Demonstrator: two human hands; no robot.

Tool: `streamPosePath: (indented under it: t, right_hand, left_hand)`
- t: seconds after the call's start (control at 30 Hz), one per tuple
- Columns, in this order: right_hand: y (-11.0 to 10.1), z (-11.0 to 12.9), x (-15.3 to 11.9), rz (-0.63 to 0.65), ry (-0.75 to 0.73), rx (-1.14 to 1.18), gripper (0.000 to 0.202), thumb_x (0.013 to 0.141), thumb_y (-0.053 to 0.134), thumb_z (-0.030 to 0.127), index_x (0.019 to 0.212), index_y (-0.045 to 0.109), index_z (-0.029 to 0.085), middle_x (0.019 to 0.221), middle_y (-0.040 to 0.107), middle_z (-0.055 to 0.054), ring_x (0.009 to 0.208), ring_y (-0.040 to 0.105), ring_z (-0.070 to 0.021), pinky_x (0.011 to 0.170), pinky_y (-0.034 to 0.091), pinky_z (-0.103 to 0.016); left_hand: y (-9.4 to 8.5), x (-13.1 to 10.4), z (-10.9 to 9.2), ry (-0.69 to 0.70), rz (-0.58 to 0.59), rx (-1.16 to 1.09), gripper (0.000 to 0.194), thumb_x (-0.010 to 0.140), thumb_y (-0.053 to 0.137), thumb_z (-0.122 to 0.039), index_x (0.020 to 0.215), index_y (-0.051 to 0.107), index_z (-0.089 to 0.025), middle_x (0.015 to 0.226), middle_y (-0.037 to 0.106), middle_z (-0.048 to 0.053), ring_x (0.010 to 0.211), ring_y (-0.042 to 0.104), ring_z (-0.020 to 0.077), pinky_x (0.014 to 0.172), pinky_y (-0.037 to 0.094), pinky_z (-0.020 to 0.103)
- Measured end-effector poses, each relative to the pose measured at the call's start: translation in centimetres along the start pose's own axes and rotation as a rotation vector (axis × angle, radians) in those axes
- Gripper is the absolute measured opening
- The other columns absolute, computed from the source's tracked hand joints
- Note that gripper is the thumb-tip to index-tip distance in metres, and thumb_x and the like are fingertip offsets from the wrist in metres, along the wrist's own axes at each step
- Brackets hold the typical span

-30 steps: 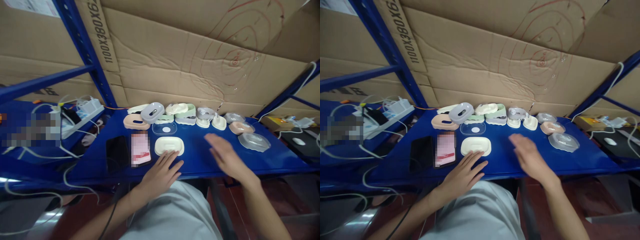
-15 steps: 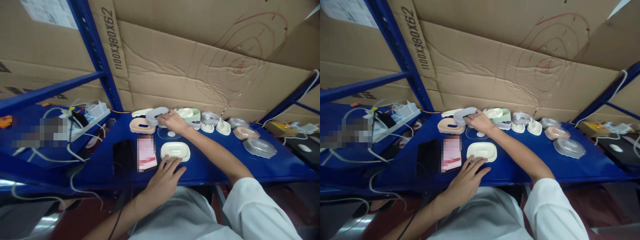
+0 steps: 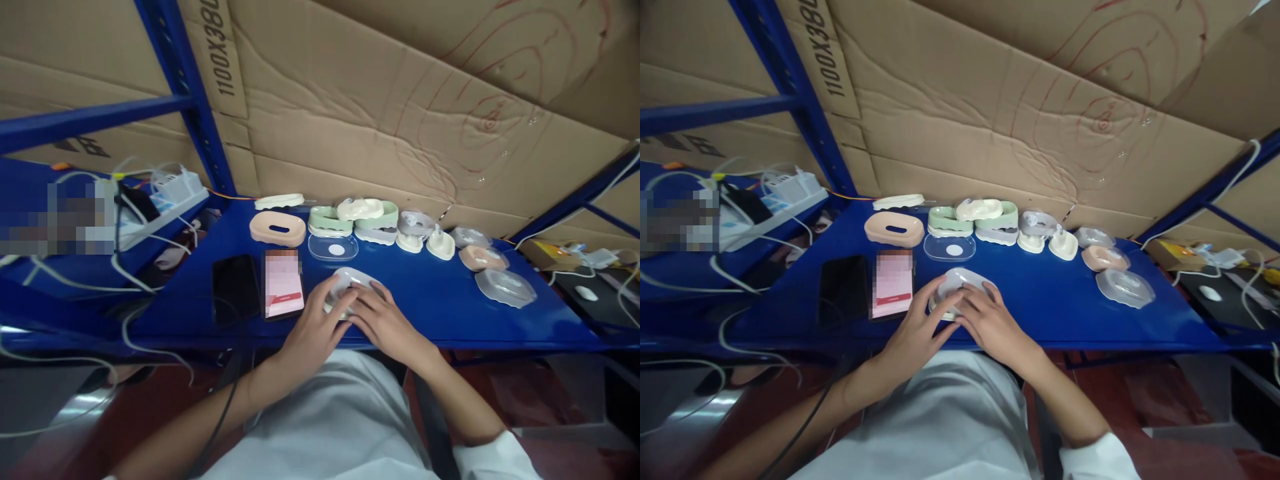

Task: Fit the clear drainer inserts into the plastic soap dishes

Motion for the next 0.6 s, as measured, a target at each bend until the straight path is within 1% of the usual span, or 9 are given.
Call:
streamPosePath:
  t: [0.07, 0.17, 0.27, 0.33, 0.37, 0.43, 0.5, 0.57, 0.6]
  right_hand:
    - [0.4, -0.5, 0.2, 0.037, -0.022, 0.071, 0.037, 0.11, 0.048, 0.022, 0.144, 0.064, 0.02, 0.149, 0.066, -0.014, 0.15, 0.052, -0.0273, 0.126, 0.037, -0.058]
    - [0.1, -1.4, -0.1, 0.082, -0.052, 0.189, 0.044, 0.111, 0.046, 0.019, 0.153, 0.056, 0.026, 0.156, 0.061, -0.01, 0.15, 0.053, -0.0226, 0.128, 0.037, -0.055]
    - [0.1, -1.3, -0.9, 0.107, -0.055, 0.234, 0.049, 0.111, 0.045, 0.019, 0.158, 0.051, 0.03, 0.159, 0.058, -0.008, 0.152, 0.05, -0.0217, 0.128, 0.039, -0.054]
    - [0.4, -0.8, -1.3, 0.097, -0.041, 0.214, 0.051, 0.11, 0.044, 0.017, 0.159, 0.05, 0.029, 0.158, 0.059, -0.01, 0.153, 0.048, -0.0232, 0.127, 0.039, -0.055]
    - [0.6, -0.6, -1.5, 0.087, -0.036, 0.204, 0.051, 0.11, 0.044, 0.017, 0.159, 0.05, 0.028, 0.157, 0.06, -0.011, 0.153, 0.048, -0.0241, 0.128, 0.038, -0.057]
    - [0.7, -0.6, -1.9, 0.074, -0.046, 0.218, 0.05, 0.11, 0.044, 0.017, 0.159, 0.051, 0.027, 0.156, 0.061, -0.011, 0.152, 0.05, -0.0252, 0.129, 0.036, -0.058]
    - [0.2, -1.5, -2.1, 0.038, -0.039, 0.289, 0.048, 0.11, 0.044, 0.02, 0.157, 0.053, 0.028, 0.154, 0.063, -0.009, 0.147, 0.055, -0.024, 0.126, 0.042, -0.054]
    - [-0.8, -3.4, -1.7, -0.073, 0.013, 0.328, 0.046, 0.111, 0.043, 0.021, 0.154, 0.055, 0.03, 0.15, 0.067, -0.007, 0.142, 0.06, -0.0225, 0.121, 0.049, -0.049]
    - [-1.2, -4.5, -1.1, -0.132, 0.039, 0.311, 0.046, 0.11, 0.042, 0.021, 0.153, 0.057, 0.031, 0.147, 0.068, -0.007, 0.141, 0.061, -0.0226, 0.12, 0.05, -0.048]
  left_hand:
    - [0.0, 0.0, -0.1, 0.004, -0.003, 0.028, 0.056, 0.101, 0.062, -0.017, 0.155, 0.047, -0.024, 0.159, 0.041, 0.021, 0.15, 0.046, 0.0389, 0.117, 0.051, 0.06]
    - [0.1, -0.1, 0.0, 0.001, 0.01, 0.05, 0.055, 0.102, 0.062, -0.018, 0.155, 0.047, -0.023, 0.161, 0.041, 0.022, 0.152, 0.044, 0.0405, 0.119, 0.049, 0.062]
    - [0.1, -0.2, 0.3, -0.028, 0.037, 0.004, 0.057, 0.102, 0.066, -0.024, 0.155, 0.046, -0.02, 0.165, 0.036, 0.025, 0.154, 0.043, 0.0393, 0.119, 0.051, 0.057]
    - [0.3, -0.3, 0.5, -0.031, 0.048, -0.021, 0.058, 0.101, 0.069, -0.028, 0.154, 0.047, -0.018, 0.169, 0.033, 0.026, 0.156, 0.042, 0.0383, 0.12, 0.051, 0.054]
    - [0.3, -0.3, 0.5, -0.021, 0.048, -0.018, 0.057, 0.101, 0.07, -0.029, 0.152, 0.049, -0.017, 0.169, 0.034, 0.026, 0.157, 0.041, 0.0383, 0.121, 0.05, 0.054]
    - [0.4, -0.5, 0.5, 0.016, 0.056, 0.009, 0.05, 0.102, 0.069, -0.03, 0.148, 0.055, -0.015, 0.164, 0.045, 0.024, 0.157, 0.041, 0.038, 0.124, 0.047, 0.055]
    - [0.4, -0.5, 0.3, 0.054, 0.082, 0.048, 0.044, 0.103, 0.067, -0.032, 0.142, 0.06, -0.013, 0.154, 0.058, 0.02, 0.157, 0.041, 0.037, 0.126, 0.045, 0.055]
    - [0.3, -0.5, 0.1, 0.084, 0.11, 0.084, 0.039, 0.104, 0.065, -0.033, 0.138, 0.064, -0.013, 0.149, 0.064, 0.017, 0.157, 0.042, 0.0352, 0.127, 0.044, 0.053]
    - [0.2, -0.4, 0.1, 0.097, 0.117, 0.097, 0.037, 0.105, 0.064, -0.033, 0.136, 0.065, -0.012, 0.147, 0.066, 0.017, 0.157, 0.042, 0.0343, 0.127, 0.044, 0.053]
Point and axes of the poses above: each hand's wrist, its own x-axis towards the middle knuckle, its own y-axis out of the palm, z = x × y, the point moved 1 cm from there along x, towards the middle knuckle
